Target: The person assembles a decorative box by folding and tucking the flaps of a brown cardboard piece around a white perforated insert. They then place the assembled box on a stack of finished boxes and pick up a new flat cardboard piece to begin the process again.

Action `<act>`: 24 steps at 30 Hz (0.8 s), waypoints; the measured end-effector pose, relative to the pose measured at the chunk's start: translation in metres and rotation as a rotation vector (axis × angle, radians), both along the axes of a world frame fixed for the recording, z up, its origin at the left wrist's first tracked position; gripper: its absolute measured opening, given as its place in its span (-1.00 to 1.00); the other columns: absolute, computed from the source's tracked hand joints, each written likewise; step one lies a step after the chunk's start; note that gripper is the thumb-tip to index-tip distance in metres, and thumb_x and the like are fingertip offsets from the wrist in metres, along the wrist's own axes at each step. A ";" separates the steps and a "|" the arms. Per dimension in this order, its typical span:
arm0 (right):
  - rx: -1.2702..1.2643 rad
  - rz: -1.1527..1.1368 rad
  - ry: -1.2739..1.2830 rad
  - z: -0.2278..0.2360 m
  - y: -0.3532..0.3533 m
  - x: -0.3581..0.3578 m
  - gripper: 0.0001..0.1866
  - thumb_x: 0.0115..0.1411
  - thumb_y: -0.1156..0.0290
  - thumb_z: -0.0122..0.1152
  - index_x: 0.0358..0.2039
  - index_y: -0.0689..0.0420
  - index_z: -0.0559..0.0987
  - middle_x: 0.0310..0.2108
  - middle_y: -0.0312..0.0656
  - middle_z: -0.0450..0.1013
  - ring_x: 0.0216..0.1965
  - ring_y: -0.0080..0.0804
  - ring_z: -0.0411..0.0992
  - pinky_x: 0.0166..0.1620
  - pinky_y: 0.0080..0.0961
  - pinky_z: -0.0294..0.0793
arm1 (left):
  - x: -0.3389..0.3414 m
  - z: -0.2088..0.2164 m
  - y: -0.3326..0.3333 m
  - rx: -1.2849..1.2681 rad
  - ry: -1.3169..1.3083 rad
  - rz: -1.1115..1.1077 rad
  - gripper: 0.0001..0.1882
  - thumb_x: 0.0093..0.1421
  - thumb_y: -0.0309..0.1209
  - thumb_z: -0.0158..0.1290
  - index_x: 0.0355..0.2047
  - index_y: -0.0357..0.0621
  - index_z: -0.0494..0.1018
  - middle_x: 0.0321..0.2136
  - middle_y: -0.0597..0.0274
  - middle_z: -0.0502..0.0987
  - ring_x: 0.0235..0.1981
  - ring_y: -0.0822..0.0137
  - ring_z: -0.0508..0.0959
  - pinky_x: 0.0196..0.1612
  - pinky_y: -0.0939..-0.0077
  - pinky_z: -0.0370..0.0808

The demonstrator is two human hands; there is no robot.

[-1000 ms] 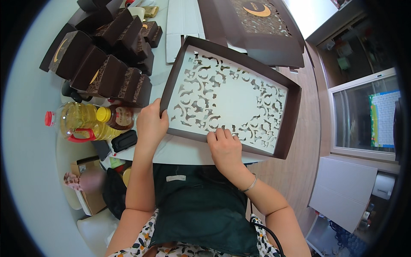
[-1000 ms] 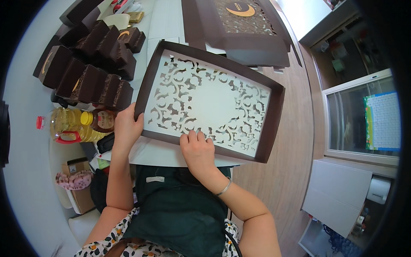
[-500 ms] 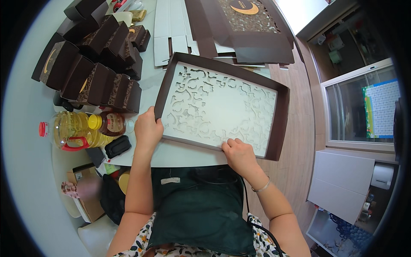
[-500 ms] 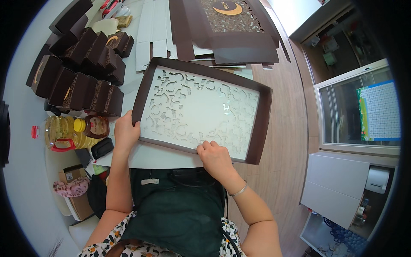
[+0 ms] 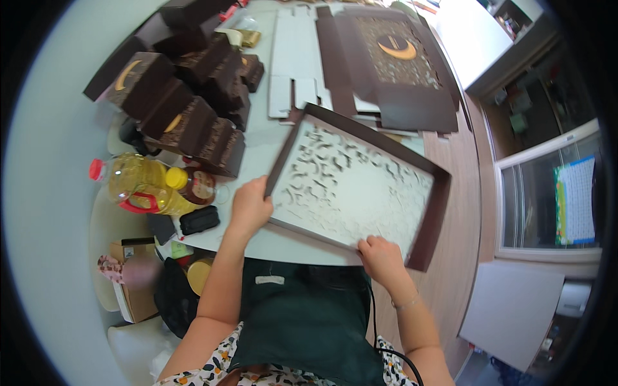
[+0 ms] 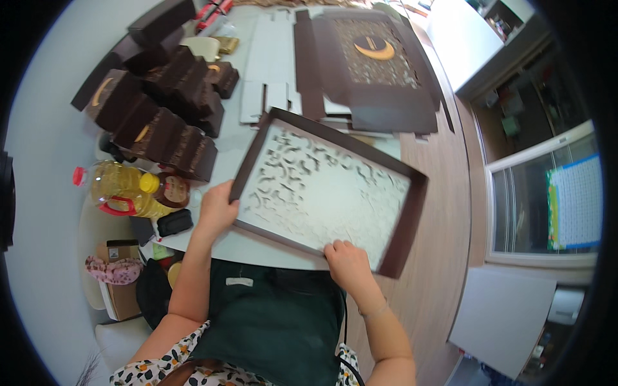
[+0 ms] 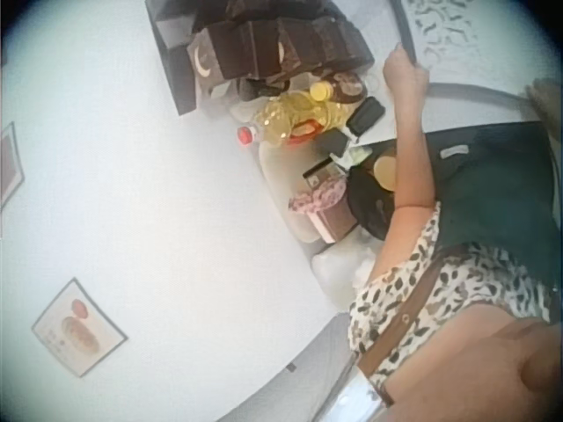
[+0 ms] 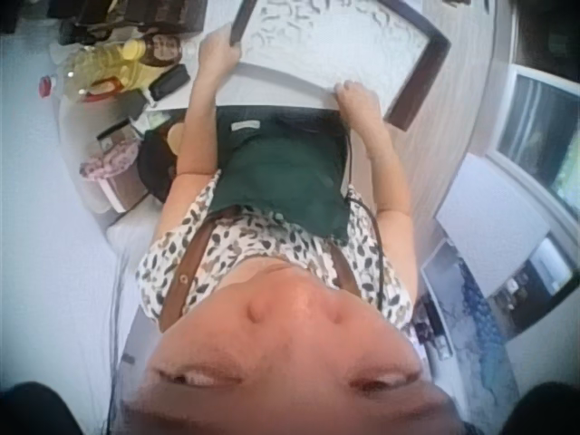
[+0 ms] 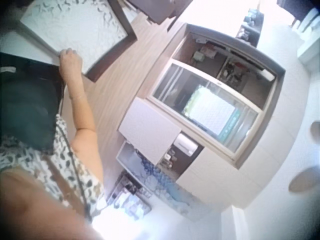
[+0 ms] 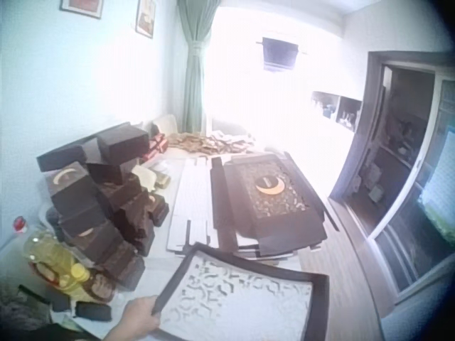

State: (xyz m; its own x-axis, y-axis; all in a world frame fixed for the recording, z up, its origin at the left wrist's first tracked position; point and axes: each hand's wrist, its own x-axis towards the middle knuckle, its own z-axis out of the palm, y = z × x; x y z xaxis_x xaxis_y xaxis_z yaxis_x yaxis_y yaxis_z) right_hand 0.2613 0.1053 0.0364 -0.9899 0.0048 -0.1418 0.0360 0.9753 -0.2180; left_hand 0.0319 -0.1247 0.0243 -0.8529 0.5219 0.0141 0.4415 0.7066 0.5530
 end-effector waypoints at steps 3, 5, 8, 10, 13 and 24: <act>0.085 -0.051 0.089 0.018 -0.010 0.016 -0.96 0.03 0.46 0.17 -0.47 0.01 0.51 -0.53 -0.25 0.37 -0.39 -0.26 0.46 -0.45 -0.33 0.44 | 0.011 0.022 0.002 0.175 -0.024 -0.019 -0.69 0.03 -0.53 0.07 -0.16 -0.28 0.46 -0.30 -0.08 0.52 -0.30 -0.17 0.52 -0.23 0.07 0.46; 0.153 -0.090 0.155 0.052 -0.013 0.024 -0.94 -0.03 0.47 0.18 -0.49 0.01 0.51 -0.54 -0.27 0.34 -0.42 -0.29 0.44 -0.47 -0.33 0.41 | 0.019 0.045 0.001 0.303 0.053 -0.045 -0.75 0.05 -0.54 0.11 -0.22 -0.28 0.45 -0.37 -0.04 0.47 -0.39 -0.11 0.50 -0.37 0.25 0.42; 0.345 -0.101 0.290 0.115 -0.006 0.030 -0.93 -0.11 0.48 0.14 -0.55 0.02 0.46 -0.58 -0.28 0.27 -0.47 -0.33 0.38 -0.53 -0.37 0.34 | 0.031 0.095 -0.001 0.458 -0.044 -0.055 -0.71 0.11 -0.53 0.08 -0.12 -0.30 0.42 -0.39 0.02 0.47 -0.44 0.13 0.51 -0.42 0.37 0.42; 0.460 -0.083 0.404 0.163 0.007 0.025 -0.91 -0.14 0.49 0.13 -0.54 0.05 0.48 -0.60 -0.27 0.24 -0.48 -0.32 0.36 -0.53 -0.37 0.30 | 0.034 0.135 -0.005 0.586 -0.149 -0.072 -0.60 0.09 -0.49 0.13 -0.04 -0.30 0.39 -0.36 0.07 0.50 -0.42 0.23 0.54 -0.43 0.42 0.46; 0.620 0.020 0.550 0.227 0.031 -0.002 -0.88 -0.15 0.53 0.14 -0.51 0.11 0.48 -0.57 -0.23 0.27 -0.44 -0.25 0.35 -0.36 -0.32 0.33 | 0.028 0.191 -0.018 0.758 -0.352 -0.154 -0.38 0.00 -0.40 0.25 0.08 -0.31 0.32 -0.27 0.11 0.53 -0.33 0.30 0.58 -0.43 0.47 0.56; 0.552 0.556 1.088 0.381 -0.033 -0.221 -0.65 -0.09 0.70 0.30 -0.27 0.15 0.46 -0.35 -0.16 0.47 -0.19 -0.15 0.45 0.05 -0.22 0.35 | -0.042 0.293 -0.106 1.269 -0.534 -0.245 -0.52 0.19 -0.25 0.11 -0.01 -0.38 0.38 -0.27 0.02 0.59 -0.32 0.21 0.65 -0.30 0.25 0.70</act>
